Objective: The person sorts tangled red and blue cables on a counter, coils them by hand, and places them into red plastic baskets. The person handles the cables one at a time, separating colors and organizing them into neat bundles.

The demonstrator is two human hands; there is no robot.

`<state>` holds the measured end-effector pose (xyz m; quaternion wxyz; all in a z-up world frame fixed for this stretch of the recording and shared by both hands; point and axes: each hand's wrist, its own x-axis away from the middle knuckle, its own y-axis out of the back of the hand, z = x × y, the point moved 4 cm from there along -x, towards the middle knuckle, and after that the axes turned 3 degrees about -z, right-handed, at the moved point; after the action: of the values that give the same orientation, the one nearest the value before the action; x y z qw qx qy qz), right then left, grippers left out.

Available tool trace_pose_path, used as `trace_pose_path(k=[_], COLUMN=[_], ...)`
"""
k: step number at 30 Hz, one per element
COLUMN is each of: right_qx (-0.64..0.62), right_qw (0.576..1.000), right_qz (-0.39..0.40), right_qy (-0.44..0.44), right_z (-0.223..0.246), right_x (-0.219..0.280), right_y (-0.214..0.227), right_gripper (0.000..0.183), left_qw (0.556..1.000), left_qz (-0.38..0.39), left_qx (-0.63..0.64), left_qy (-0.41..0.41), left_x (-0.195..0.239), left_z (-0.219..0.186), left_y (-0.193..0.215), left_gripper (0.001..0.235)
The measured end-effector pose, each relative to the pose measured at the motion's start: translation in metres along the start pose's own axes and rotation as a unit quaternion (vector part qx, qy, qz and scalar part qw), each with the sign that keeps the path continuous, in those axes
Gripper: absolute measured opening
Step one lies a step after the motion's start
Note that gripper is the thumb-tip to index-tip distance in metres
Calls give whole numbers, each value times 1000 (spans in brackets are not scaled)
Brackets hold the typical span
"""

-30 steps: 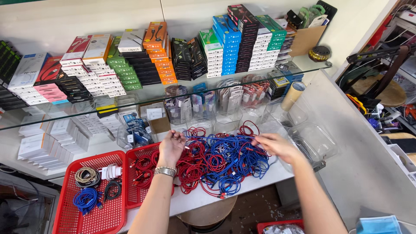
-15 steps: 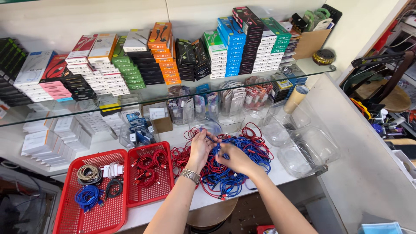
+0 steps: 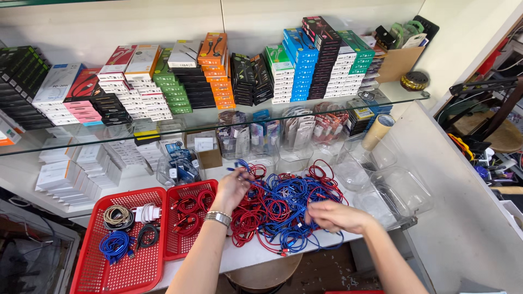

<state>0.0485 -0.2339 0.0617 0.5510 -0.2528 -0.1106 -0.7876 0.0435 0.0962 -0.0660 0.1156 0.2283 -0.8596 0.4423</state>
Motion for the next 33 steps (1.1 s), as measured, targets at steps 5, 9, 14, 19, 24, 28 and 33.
trace_pose_path(k=[5,9,14,19,24,28,33], right_qx=[183,90,65,50,82,72,-20], right_qw=[972,971,984,976,977,970,953], right_qz=[47,-190,-112,-192,-160,-189,-247], right_qy=[140,115,119,94,116,134,173], right_z=[23,28,10,18,52,65,52], right_x=[-20,-72,-52,-7,-16,-22,-3], right_y=[-31,-45,-32,0,-10,-7,32], right_gripper=[28,29,28,29,32,33,26], left_qw=[990,996,990,996,806,828,849], left_qz=[14,9,41,-67,-4,286,343], left_qx=[-131,-85,123,47,-505,-473,-399], left_qy=[-41,8,46,47,-309,-90,42], left_x=[38,33,-21,-19,48,89,104], left_z=[16,22,-12,-54,-43,-5,-12], left_y=[-40,-39,25,72,-22,-88,-96], left_gripper=[26,16,12,30,66,46,34])
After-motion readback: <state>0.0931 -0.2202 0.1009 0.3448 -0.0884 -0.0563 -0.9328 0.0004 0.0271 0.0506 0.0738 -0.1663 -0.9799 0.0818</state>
